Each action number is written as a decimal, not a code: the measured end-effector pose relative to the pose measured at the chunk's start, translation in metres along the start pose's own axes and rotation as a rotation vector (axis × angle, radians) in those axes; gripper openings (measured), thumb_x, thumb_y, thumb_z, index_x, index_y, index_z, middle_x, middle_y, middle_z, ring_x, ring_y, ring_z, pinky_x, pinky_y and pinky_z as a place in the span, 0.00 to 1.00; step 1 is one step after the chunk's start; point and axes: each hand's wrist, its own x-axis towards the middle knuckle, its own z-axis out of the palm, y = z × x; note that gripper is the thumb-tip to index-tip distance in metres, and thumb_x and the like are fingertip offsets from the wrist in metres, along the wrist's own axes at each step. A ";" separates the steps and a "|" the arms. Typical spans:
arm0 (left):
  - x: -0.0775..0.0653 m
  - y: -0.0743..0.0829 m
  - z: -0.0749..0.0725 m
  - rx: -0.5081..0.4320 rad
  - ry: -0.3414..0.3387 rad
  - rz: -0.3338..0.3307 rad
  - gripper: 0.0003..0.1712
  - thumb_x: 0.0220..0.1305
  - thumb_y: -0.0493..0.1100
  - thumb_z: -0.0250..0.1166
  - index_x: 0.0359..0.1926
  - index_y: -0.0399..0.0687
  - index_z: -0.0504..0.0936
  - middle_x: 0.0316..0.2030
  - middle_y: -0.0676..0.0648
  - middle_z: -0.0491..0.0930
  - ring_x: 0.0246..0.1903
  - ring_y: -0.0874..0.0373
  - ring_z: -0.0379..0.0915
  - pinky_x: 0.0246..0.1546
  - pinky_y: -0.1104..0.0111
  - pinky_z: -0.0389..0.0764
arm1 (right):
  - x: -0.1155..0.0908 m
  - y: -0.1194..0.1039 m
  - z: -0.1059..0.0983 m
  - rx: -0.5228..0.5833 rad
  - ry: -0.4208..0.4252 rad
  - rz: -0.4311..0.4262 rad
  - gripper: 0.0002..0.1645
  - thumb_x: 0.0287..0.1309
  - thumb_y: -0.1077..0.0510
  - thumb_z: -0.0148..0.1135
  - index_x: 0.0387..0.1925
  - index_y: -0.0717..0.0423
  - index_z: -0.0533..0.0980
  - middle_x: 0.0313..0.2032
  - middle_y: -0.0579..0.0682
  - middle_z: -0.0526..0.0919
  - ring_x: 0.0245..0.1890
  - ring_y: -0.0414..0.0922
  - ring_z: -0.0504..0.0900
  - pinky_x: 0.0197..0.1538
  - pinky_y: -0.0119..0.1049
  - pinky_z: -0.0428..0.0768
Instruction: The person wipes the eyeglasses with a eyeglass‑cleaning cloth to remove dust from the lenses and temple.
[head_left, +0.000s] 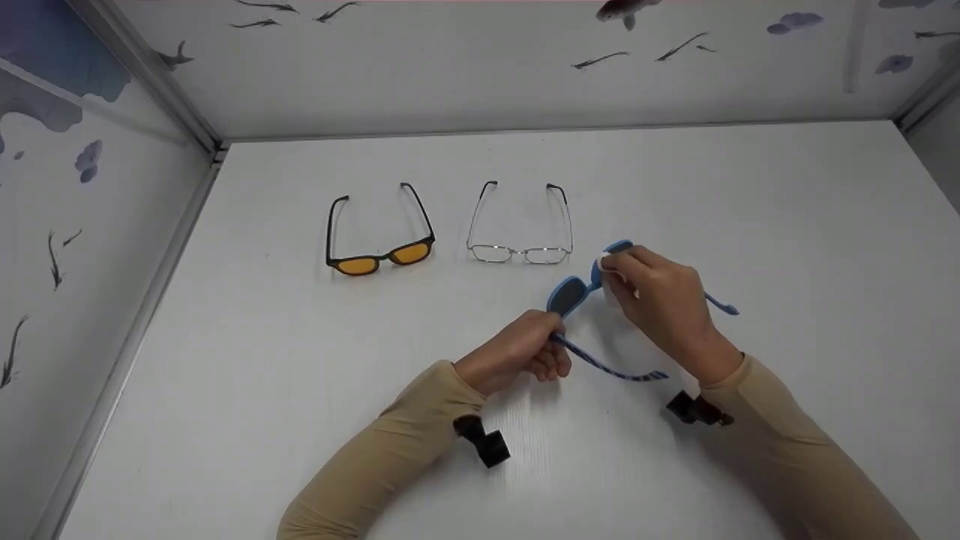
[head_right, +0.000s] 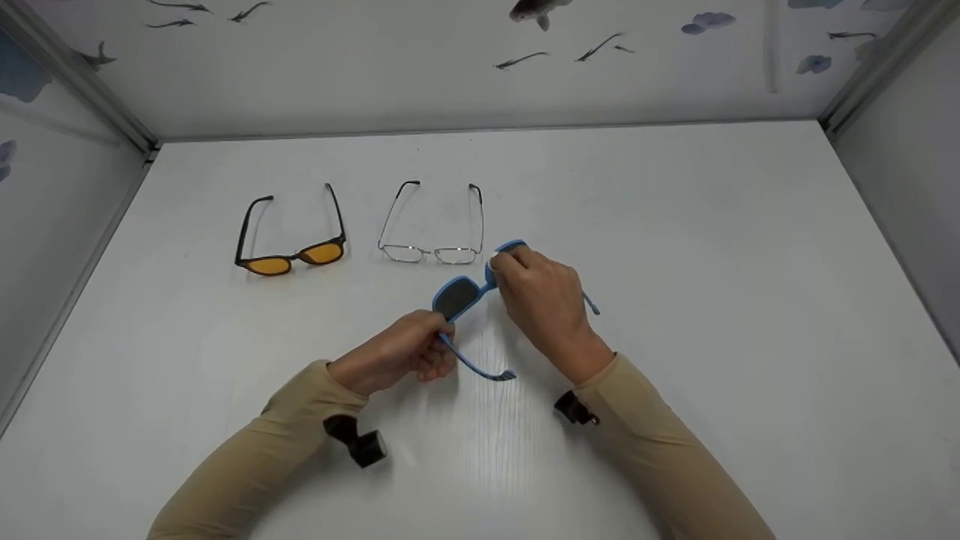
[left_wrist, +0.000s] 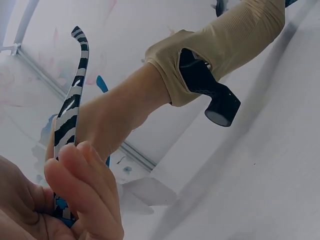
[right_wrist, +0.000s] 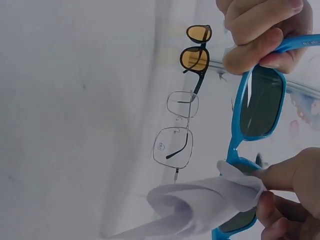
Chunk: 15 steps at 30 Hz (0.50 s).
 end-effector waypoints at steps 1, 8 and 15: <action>-0.001 0.001 -0.001 0.007 -0.006 0.003 0.21 0.61 0.36 0.41 0.14 0.39 0.72 0.11 0.48 0.71 0.10 0.64 0.63 0.13 0.75 0.66 | 0.000 0.000 -0.002 0.018 -0.035 0.012 0.10 0.47 0.73 0.71 0.34 0.64 0.82 0.29 0.56 0.82 0.23 0.48 0.81 0.27 0.39 0.81; -0.005 0.008 0.000 0.075 -0.016 0.011 0.22 0.64 0.37 0.42 0.14 0.40 0.71 0.10 0.49 0.69 0.09 0.64 0.60 0.12 0.75 0.64 | -0.001 -0.001 -0.010 -0.055 -0.103 0.131 0.09 0.46 0.75 0.69 0.31 0.65 0.82 0.26 0.57 0.81 0.26 0.51 0.79 0.29 0.45 0.81; -0.006 0.011 0.005 0.082 -0.008 0.031 0.24 0.65 0.37 0.42 0.12 0.40 0.70 0.10 0.48 0.69 0.09 0.63 0.60 0.12 0.75 0.64 | 0.000 0.001 -0.006 -0.080 0.141 0.152 0.05 0.53 0.74 0.63 0.34 0.70 0.77 0.30 0.64 0.78 0.26 0.56 0.82 0.29 0.46 0.82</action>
